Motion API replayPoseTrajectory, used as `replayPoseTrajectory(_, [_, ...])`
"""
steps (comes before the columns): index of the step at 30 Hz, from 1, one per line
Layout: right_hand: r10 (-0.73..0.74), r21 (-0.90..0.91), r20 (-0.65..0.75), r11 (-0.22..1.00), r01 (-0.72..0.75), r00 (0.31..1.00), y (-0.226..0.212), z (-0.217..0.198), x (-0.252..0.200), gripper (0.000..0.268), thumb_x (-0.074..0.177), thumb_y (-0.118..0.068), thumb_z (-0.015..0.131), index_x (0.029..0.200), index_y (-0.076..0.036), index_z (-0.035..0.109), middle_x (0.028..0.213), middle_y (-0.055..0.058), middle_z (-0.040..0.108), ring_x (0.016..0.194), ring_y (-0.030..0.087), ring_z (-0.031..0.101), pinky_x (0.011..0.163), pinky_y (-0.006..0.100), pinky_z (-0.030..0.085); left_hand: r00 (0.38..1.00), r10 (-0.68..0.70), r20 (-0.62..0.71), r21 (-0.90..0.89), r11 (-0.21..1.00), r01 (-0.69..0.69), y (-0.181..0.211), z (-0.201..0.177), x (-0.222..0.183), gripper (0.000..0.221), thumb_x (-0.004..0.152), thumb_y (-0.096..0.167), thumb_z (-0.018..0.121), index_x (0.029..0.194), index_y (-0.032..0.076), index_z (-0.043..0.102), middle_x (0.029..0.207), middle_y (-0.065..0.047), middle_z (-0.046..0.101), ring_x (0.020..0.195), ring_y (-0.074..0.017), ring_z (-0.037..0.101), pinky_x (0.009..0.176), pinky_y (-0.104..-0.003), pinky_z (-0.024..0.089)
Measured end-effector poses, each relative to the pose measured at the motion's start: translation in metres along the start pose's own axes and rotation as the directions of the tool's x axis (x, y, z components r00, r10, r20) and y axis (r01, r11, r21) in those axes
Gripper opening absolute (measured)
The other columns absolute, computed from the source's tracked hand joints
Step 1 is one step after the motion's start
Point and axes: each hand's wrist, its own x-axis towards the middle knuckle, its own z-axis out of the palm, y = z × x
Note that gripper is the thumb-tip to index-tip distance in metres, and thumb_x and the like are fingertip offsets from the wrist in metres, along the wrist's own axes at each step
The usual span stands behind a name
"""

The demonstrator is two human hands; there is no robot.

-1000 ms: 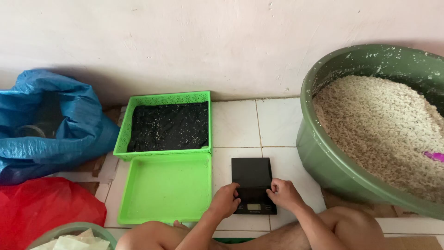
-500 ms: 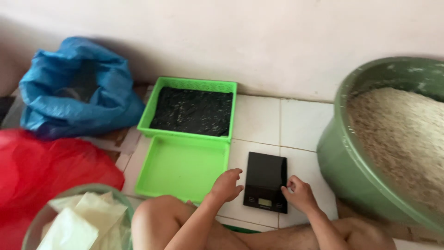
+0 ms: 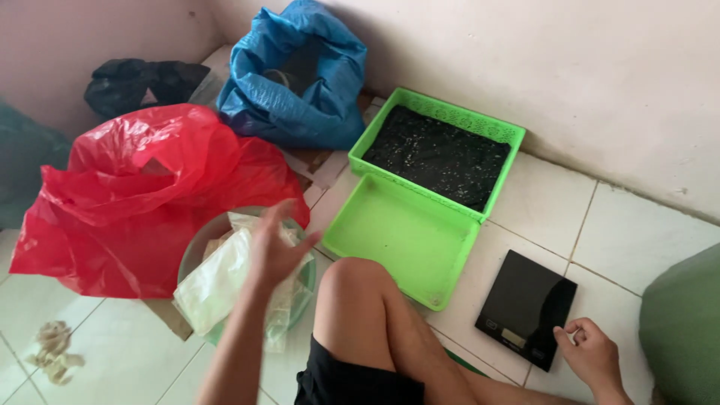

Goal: Scoop granular food material into small containers and weigh them on a digital scale

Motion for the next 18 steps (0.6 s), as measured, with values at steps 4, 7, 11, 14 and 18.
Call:
replayPoseTrajectory(4, [-0.015,-0.011,0.030,1.000,0.016,0.999,0.008,0.004,0.007,0.020,0.086,-0.024,0.072,0.087,-0.005,0.068,0.058,0.005,0.051,0.051,0.019,0.049,0.052,0.031,0.040,0.943,-0.267,0.200,0.271,0.940,0.209,-0.036,-0.066,-0.022,0.128,0.051,0.049,0.090,0.153,0.004,0.027,0.142,-0.029,0.042,0.137,-0.0457,0.039,0.115,-0.058,0.031])
replayPoseTrajectory(7, [-0.035,-0.024,0.056,0.999,0.036,0.998,0.012,0.007,0.013,0.020,0.086,-0.025,0.072,0.088,-0.006,0.068,0.057,0.004,0.051,0.051,0.018,0.049,0.052,0.031,0.039,0.834,-0.445,0.327,0.465,0.844,0.268,-0.070,-0.076,-0.040,0.157,0.036,0.048,0.099,0.157,0.006,0.009,0.156,-0.029,0.023,0.148,-0.0430,0.020,0.118,-0.063,0.019])
replayPoseTrajectory(11, [-0.051,-0.045,0.074,0.997,0.055,0.996,0.019,0.009,0.010,0.020,0.086,-0.026,0.071,0.089,-0.007,0.068,0.057,0.004,0.052,0.050,0.018,0.050,0.052,0.030,0.039,0.799,-0.454,0.395,0.496,0.837,0.230,-0.102,-0.070,-0.054,0.160,0.034,0.052,0.100,0.158,0.007,0.008,0.155,-0.025,0.028,0.148,-0.0396,0.022,0.116,-0.068,0.014])
replayPoseTrajectory(14, [-0.049,-0.061,0.075,0.997,0.054,0.996,0.022,0.008,0.008,0.020,0.086,-0.027,0.071,0.090,-0.008,0.068,0.057,0.003,0.052,0.050,0.018,0.050,0.052,0.030,0.039,0.827,-0.426,0.367,0.485,0.846,0.221,-0.090,-0.070,-0.046,0.156,0.035,0.050,0.099,0.157,0.006,0.012,0.152,-0.024,0.033,0.145,-0.0401,0.027,0.117,-0.068,0.013])
replayPoseTrajectory(18, [-0.033,-0.072,0.068,0.997,0.038,0.997,0.018,0.005,0.007,0.020,0.087,-0.028,0.071,0.091,-0.009,0.068,0.057,0.003,0.053,0.050,0.017,0.051,0.051,0.030,0.039,0.876,-0.356,0.324,0.483,0.859,0.170,-0.071,-0.071,-0.028,0.154,0.035,0.050,0.098,0.156,0.003,0.016,0.146,-0.025,0.039,0.142,-0.0423,0.032,0.118,-0.066,0.011])
